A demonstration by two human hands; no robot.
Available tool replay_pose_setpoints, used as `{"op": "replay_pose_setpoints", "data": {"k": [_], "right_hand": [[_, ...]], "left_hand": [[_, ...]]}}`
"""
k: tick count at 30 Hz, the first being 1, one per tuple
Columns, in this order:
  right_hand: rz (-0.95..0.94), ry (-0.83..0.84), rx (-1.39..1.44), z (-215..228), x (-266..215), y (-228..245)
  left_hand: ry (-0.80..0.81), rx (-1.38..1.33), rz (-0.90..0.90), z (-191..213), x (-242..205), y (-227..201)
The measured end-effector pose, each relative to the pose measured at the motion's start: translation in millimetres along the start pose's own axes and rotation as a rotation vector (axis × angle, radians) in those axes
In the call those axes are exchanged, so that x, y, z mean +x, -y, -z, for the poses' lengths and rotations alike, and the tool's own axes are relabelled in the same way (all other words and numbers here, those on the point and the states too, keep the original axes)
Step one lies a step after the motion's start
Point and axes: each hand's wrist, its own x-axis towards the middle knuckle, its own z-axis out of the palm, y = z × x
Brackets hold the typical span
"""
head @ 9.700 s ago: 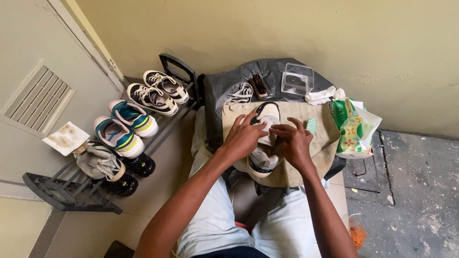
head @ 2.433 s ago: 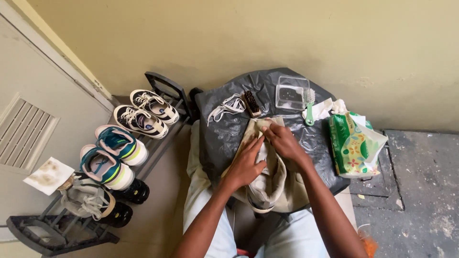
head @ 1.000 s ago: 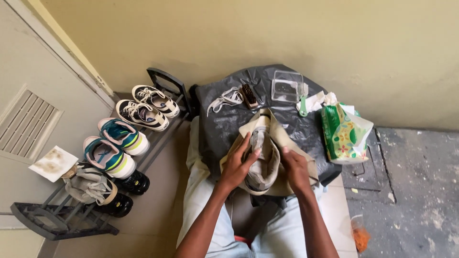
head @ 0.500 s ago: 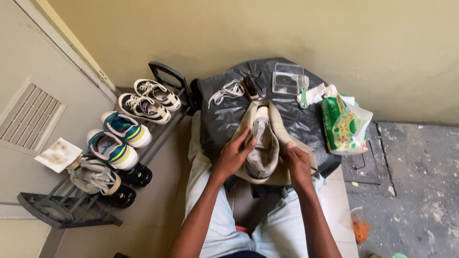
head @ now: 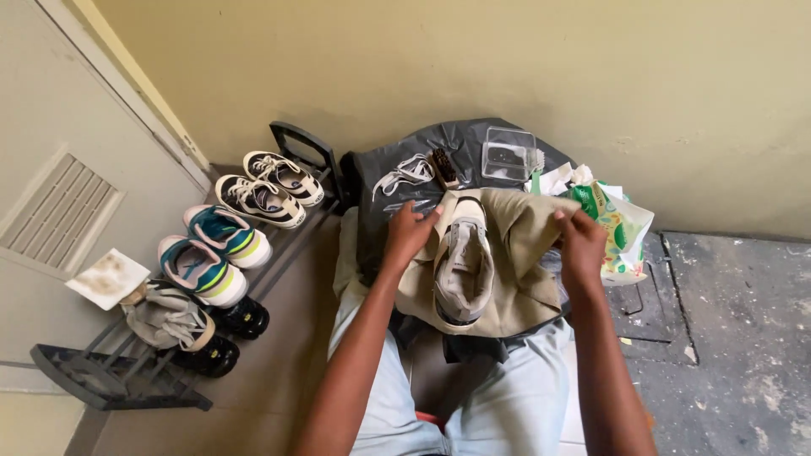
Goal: The person cleans a white sneaker using a green brush and a cloth, then removes the laces and re-laces the shoe. The person scrubs the upper and sides of the shoe, wipes it with a cloth, and threads the laces through the eyelets.
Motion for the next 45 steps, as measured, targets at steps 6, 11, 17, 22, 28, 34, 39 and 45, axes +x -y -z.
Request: {"op": "replay_pose_setpoints", "data": {"k": [6,11,17,22,28,34,39,45], "right_hand": [[0.185,-0.029,-0.296,10,55,-25],[0.315,-0.100,-0.688,35,151,-116],[0.307,-0.108,-0.962,18,128,-88],[0.572,-0.132,-1.173,23,45,-39],[0.300,0.197,-0.920,55,-62,-29],[0.228,0.260,-0.899,59,-100,-45],[0.279,0.122,-0.987,68,-96,-72],[0.407,0.112,-0.798,68,-97,-70]], "left_hand": [[-0.153,-0.552,-0.235,-38,67,41],[-0.302,-0.309,-0.391,14,65,-2],[-0.315,0.222,-0.442,5,68,17],[-0.130,0.359,-0.301,0,43,21],[-0.341,0.120,-0.510,29,-28,17],[-0.480,-0.293,-0.132,35,-119,85],[-0.079,-0.399,0.198,22,-141,120],[-0.235,-0.136,0.009,25,-143,130]]}}
